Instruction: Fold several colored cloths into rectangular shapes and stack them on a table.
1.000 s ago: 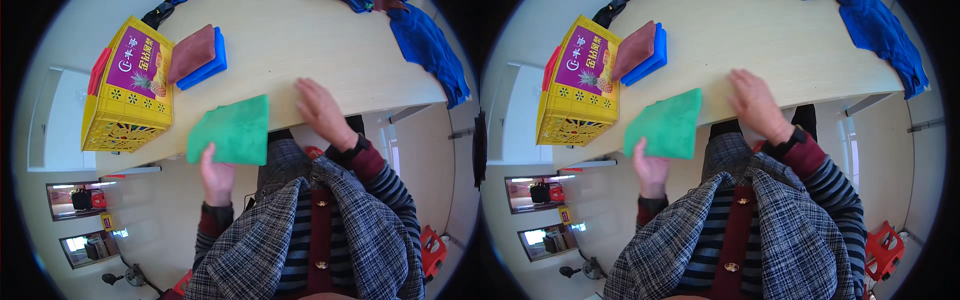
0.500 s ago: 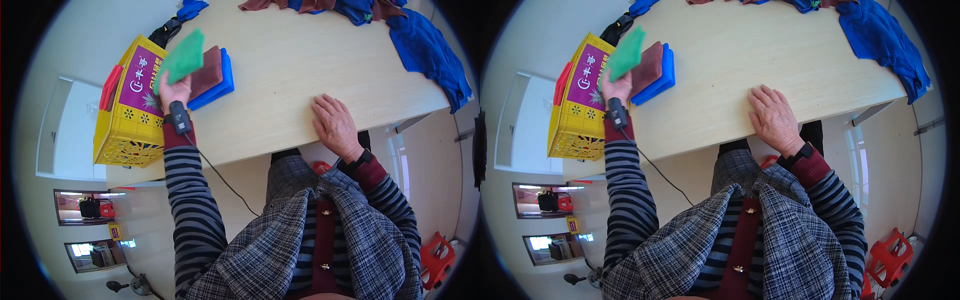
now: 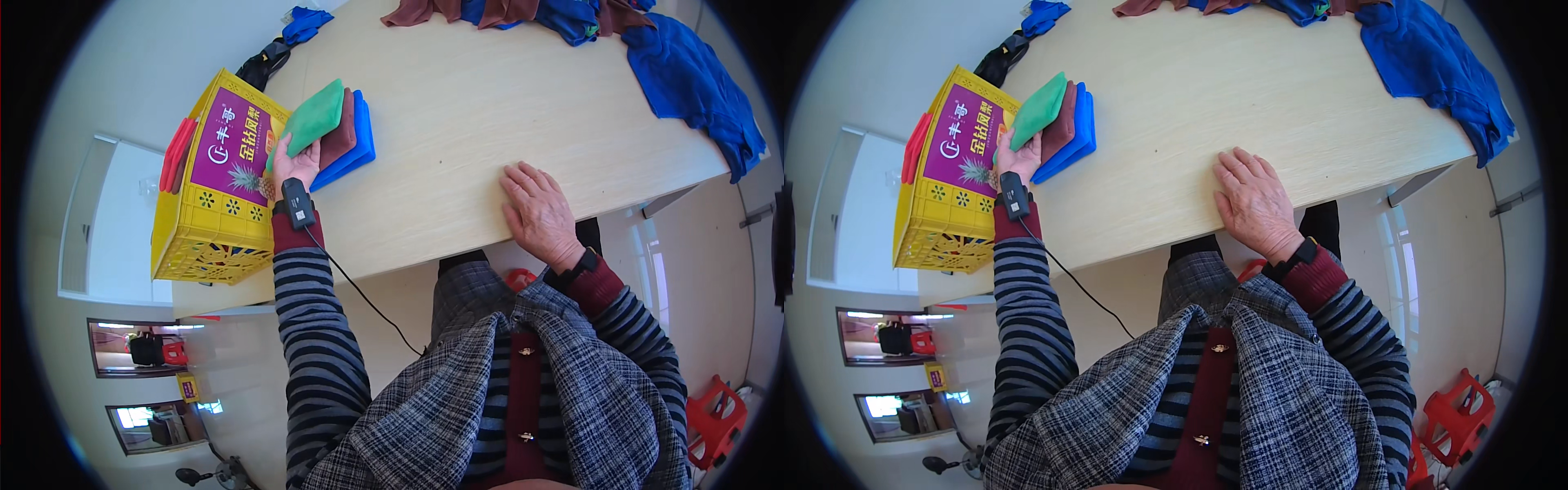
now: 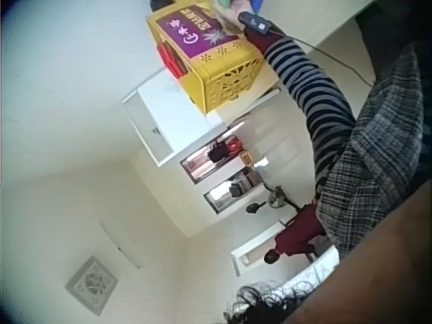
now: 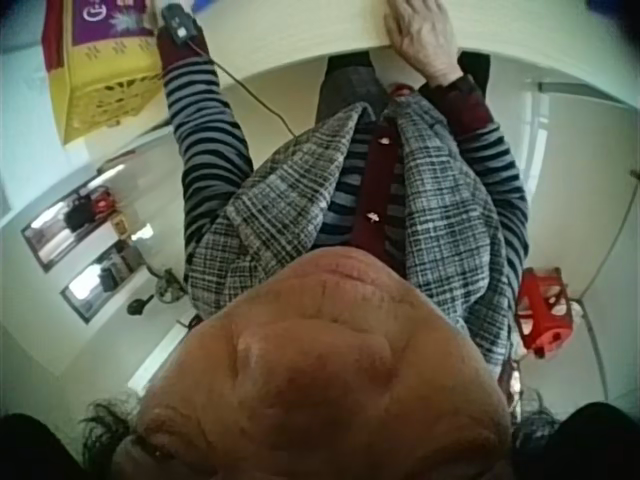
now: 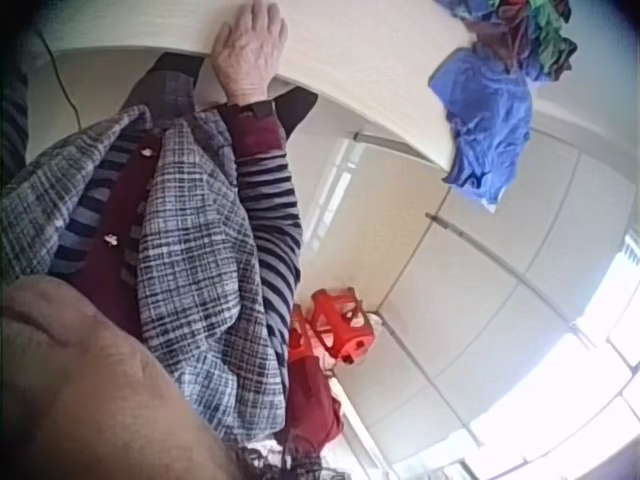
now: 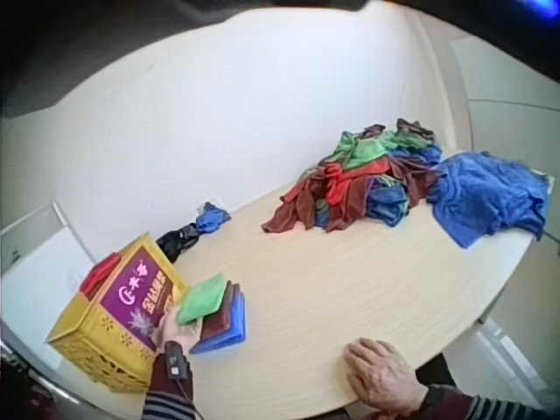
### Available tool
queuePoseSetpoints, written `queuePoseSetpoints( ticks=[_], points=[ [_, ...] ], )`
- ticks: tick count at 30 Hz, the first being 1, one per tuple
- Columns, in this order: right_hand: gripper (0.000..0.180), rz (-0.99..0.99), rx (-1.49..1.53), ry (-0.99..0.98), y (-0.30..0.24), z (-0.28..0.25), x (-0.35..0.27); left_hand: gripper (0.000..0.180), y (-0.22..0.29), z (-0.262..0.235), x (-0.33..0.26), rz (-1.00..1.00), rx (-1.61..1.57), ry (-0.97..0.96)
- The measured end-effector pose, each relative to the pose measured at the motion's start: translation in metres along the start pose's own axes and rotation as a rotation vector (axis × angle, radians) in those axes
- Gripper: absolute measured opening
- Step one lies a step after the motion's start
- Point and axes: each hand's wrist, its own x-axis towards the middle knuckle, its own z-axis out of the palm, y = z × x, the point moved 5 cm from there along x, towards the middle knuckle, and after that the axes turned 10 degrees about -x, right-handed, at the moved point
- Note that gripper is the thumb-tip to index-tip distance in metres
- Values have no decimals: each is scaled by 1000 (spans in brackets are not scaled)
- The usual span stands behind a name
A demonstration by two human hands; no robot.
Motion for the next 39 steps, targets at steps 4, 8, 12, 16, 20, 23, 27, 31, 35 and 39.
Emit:
queuePoseSetpoints(
  ticks=[4,8,12,16,20,23,27,31,35,39],
  points=[
    [41,5,75,59,7,-2,-8,33,1,5,-8,-132,-67,-114],
    [38,-52,83,53,3,-4,-6,41,10,0,-43,-44,30,9],
    [35,-203,306,-116,41,-7,4,40,-15,-5,-89,-156,175,94],
    [36,144,640,-559,118,-26,36,22,-85,-3,-143,-41,638,-89],
    [37,259,488,-456,218,-34,82,11,-160,-12,-188,143,1149,-153],
    [39,471,519,-462,263,-61,119,6,-184,-4,-213,500,1485,-337],
    [34,671,789,-243,307,-59,165,6,-198,20,-220,660,1565,-417],
    [35,733,923,-132,326,-32,210,6,-205,21,-214,683,1603,-411],
    [40,870,1113,-52,327,14,259,4,-203,19,-213,723,1647,-413],
    [40,1020,1279,75,325,63,295,9,-203,21,-210,711,1717,-374]
  ],
)
